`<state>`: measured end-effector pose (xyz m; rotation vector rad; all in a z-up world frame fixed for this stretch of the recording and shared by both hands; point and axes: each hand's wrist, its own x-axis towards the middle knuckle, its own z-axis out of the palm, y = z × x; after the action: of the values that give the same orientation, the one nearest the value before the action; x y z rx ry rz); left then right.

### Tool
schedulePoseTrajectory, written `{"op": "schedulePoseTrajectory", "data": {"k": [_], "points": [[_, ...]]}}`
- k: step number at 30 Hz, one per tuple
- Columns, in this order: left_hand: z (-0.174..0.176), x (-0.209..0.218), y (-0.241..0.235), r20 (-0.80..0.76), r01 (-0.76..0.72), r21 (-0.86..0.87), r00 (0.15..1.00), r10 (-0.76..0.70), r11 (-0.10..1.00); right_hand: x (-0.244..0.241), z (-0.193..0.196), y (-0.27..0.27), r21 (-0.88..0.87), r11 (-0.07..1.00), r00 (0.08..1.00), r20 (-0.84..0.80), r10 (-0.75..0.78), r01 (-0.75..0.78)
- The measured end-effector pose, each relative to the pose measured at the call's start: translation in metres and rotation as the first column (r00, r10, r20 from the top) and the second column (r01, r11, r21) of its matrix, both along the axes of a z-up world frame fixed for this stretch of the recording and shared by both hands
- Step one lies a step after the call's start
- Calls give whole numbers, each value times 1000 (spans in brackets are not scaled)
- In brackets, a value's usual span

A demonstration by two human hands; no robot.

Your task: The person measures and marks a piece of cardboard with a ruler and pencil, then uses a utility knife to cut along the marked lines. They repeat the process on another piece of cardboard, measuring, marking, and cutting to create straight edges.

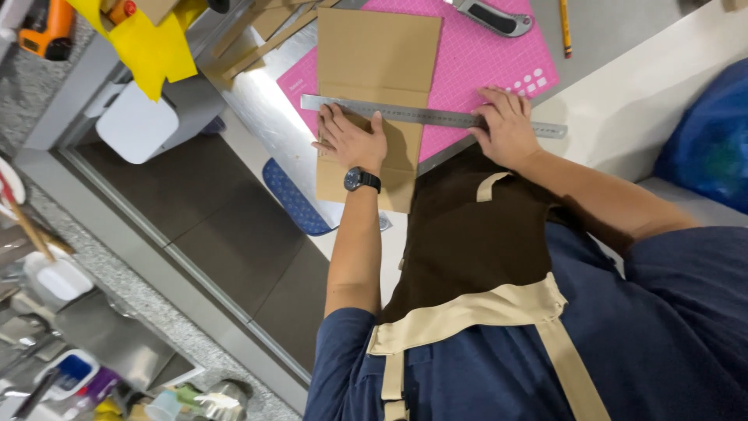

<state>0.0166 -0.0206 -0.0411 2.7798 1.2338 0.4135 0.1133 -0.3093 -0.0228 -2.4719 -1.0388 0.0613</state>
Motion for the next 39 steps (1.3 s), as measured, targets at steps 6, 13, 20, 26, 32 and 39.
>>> {"op": "schedulePoseTrajectory", "data": {"k": [6,13,20,26,32,39], "points": [[47,16,-4,-262,-87,-269,965,14,959,19,29,9,7,998,997,-50,-63,63],[42,29,6,-465,-236,-405,885,23,883,119,71,24,-4,970,965,-103,-243,244],[52,35,3,-471,-284,-435,880,53,855,154,49,-27,-155,864,864,-90,-495,479],[84,53,2,-560,-381,-471,826,64,796,184,69,-7,-108,994,998,-64,-29,22],[110,61,-5,-572,-435,-527,817,74,730,167,43,39,-291,947,988,-107,110,-137],[108,50,-8,-561,-438,-532,824,87,724,138,101,70,-123,989,819,-574,-2,-84]]}}
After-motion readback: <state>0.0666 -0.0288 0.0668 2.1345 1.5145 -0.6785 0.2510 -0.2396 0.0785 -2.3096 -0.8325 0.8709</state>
